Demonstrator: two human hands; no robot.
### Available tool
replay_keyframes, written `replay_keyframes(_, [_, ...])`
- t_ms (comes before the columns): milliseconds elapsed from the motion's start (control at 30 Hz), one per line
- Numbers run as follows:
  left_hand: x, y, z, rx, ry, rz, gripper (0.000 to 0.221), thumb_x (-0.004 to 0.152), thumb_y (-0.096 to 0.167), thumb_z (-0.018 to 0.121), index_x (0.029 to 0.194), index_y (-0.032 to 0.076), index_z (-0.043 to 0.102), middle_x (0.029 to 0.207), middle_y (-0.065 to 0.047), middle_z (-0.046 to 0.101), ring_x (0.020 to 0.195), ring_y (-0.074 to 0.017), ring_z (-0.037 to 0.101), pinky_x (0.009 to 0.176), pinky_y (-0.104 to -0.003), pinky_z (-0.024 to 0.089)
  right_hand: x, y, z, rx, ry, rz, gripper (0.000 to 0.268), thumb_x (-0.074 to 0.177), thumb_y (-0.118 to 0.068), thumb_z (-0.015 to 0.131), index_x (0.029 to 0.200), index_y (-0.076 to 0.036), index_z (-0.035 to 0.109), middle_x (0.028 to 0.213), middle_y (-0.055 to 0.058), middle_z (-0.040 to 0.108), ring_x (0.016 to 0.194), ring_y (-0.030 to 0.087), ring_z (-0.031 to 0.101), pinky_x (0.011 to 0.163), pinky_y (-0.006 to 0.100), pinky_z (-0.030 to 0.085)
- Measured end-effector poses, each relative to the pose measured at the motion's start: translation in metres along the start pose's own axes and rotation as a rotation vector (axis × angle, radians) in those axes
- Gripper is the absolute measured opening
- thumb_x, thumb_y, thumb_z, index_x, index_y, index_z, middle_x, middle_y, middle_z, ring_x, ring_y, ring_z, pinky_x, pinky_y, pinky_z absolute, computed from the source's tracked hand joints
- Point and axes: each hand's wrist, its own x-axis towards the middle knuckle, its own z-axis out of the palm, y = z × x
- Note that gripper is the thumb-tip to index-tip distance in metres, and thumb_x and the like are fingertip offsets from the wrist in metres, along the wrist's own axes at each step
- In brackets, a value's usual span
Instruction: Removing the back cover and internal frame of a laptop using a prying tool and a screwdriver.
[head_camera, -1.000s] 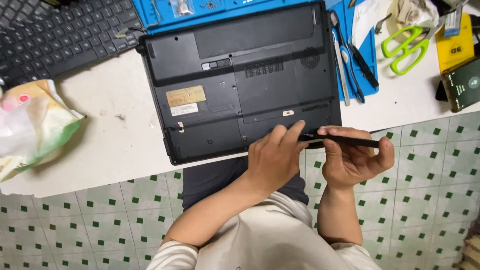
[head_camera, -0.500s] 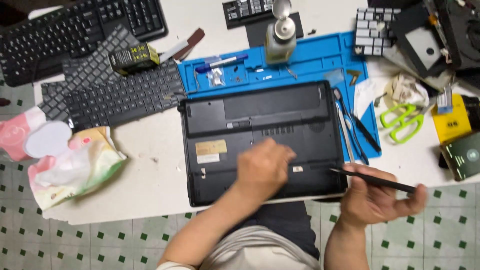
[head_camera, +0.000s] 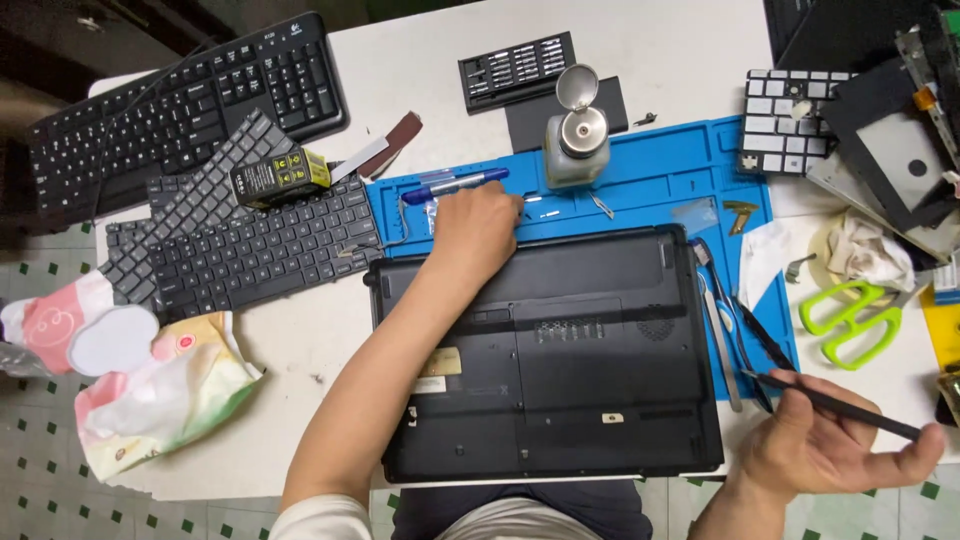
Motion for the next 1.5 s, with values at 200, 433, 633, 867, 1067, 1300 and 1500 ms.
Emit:
replay_keyframes(200, [-0.004, 0.001, -0.005, -0.038, 0.005, 0.012, 0.01, 0.084, 0.005, 0.075, 0.076, 0.011, 0.072, 0.073, -0.006, 0.06, 0.057, -0.0384, 0.06, 0.039, -0.045, 0.039, -0.002, 0.003, 0.0, -0.026, 0.026, 0.043, 0.096, 0.113, 0.042, 0.054, 0.171, -0.029, 0.025, 0.113, 0.051, 0.049, 0.088, 0.051, 0.051, 0.091, 0.072, 0.058])
replay_keyframes(433, [-0.089, 0.017, -0.101, -0.111, 0.45, 0.009, 0.022, 0.096, 0.025, 0.077, 0.117, 0.018, 0.076, 0.099, -0.005, 0.075, 0.083, -0.0284, 0.073, 0.057, -0.043, 0.053, -0.027, 0.038, -0.047, 0.069, 0.174, 0.015, 0.086, 0.116, 0.022, 0.074, 0.166, -0.03, 0.028, 0.117, 0.052, 0.055, 0.081, 0.057, 0.056, 0.079, 0.071, 0.058])
replay_keyframes(633, [-0.23, 0.035, -0.113, -0.442, 0.881, -0.27, 0.015, 0.103, -0.005, 0.07, 0.118, -0.006, 0.07, 0.099, -0.017, 0.072, 0.077, -0.0231, 0.056, 0.069, -0.033, 0.046, -0.018, -0.098, 0.003, 0.169, -0.322, -0.129, 0.096, 0.089, 0.018, 0.057, 0.164, -0.035, 0.031, 0.1, 0.041, 0.047, 0.072, 0.046, 0.053, 0.074, 0.063, 0.059])
replay_keyframes(867, [-0.299, 0.04, -0.02, -0.881, 1.151, -0.434, 0.02, 0.097, 0.011, 0.063, 0.115, 0.0, 0.065, 0.103, -0.013, 0.059, 0.095, -0.0247, 0.06, 0.083, -0.032, 0.054, -0.082, -0.128, 0.031, 0.166, -0.277, -0.065, 0.087, 0.09, 0.022, 0.064, 0.156, -0.026, 0.032, 0.096, 0.034, 0.054, 0.073, 0.039, 0.062, 0.069, 0.056, 0.064])
replay_keyframes(1067, [-0.305, 0.027, 0.007, -1.216, 1.114, -0.353, 0.03, 0.1, 0.017, 0.059, 0.125, -0.001, 0.06, 0.116, -0.016, 0.064, 0.112, -0.0299, 0.067, 0.093, -0.036, 0.06, -0.092, -0.122, 0.033, 0.038, -0.331, -0.073, 0.081, 0.095, 0.019, 0.068, 0.155, -0.018, 0.029, 0.095, 0.037, 0.056, 0.078, 0.04, 0.066, 0.071, 0.055, 0.066])
replay_keyframes(1300, [-0.3, 0.006, 0.033, -1.435, 1.106, -0.243, 0.031, 0.1, 0.012, 0.055, 0.125, -0.007, 0.054, 0.116, -0.027, 0.064, 0.116, -0.0359, 0.067, 0.094, -0.039, 0.06, -0.099, -0.106, 0.025, 0.157, -0.322, -0.119, 0.083, 0.093, 0.016, 0.071, 0.157, -0.007, 0.024, 0.094, 0.039, 0.06, 0.076, 0.047, 0.07, 0.07, 0.055, 0.064])
replay_keyframes(1500, [-0.303, -0.002, 0.045, -1.495, 1.129, -0.225, 0.028, 0.099, 0.01, 0.055, 0.12, -0.008, 0.052, 0.108, -0.03, 0.065, 0.111, -0.0393, 0.069, 0.092, -0.041, 0.061, -0.098, -0.106, 0.028, 0.129, -0.346, -0.131, 0.082, 0.092, 0.016, 0.073, 0.155, -0.004, 0.025, 0.094, 0.038, 0.061, 0.078, 0.046, 0.072, 0.07, 0.054, 0.064])
